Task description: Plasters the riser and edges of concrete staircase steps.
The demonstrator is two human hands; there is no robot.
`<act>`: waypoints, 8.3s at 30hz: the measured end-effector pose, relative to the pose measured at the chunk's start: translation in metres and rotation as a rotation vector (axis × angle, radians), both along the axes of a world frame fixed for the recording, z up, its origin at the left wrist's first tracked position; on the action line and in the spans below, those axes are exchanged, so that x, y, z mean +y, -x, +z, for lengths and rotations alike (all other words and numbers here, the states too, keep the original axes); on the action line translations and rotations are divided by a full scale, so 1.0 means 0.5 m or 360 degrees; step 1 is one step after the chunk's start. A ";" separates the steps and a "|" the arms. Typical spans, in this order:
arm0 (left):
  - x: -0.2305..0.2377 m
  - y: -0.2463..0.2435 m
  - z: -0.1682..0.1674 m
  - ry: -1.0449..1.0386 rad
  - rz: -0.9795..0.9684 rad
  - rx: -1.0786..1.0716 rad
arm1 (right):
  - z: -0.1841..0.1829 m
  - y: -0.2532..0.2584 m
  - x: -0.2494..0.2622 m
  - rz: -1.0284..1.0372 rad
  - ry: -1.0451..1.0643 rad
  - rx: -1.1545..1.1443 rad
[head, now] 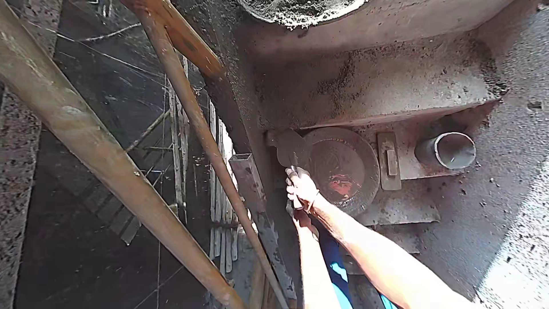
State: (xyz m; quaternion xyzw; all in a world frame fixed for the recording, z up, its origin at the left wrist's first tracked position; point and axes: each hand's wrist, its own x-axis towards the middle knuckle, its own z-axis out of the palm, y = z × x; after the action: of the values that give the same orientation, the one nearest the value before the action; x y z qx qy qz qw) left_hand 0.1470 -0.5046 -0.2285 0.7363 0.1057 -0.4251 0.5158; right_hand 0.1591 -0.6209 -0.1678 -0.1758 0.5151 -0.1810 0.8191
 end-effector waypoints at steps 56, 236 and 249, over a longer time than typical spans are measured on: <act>-0.103 -0.003 -0.008 -0.0164 -0.0044 0.0171 | -0.157 0.589 -0.083 -0.1090 0.0468 0.0458; -0.116 -0.252 0.084 -0.0057 0.0245 -0.1021 | 0.195 -0.360 -0.625 -0.0311 0.1734 0.0627; -0.124 -0.247 0.104 0.0084 0.0220 -0.1037 | -0.008 -0.301 -0.512 0.0076 0.1194 0.0836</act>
State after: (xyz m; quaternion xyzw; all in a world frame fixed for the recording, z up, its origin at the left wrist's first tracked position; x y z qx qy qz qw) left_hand 0.2705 -0.5664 -0.1764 0.8109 -0.0261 -0.1339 0.5690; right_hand 0.3095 -0.8767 -0.1716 -0.5120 0.6000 -0.2853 0.5445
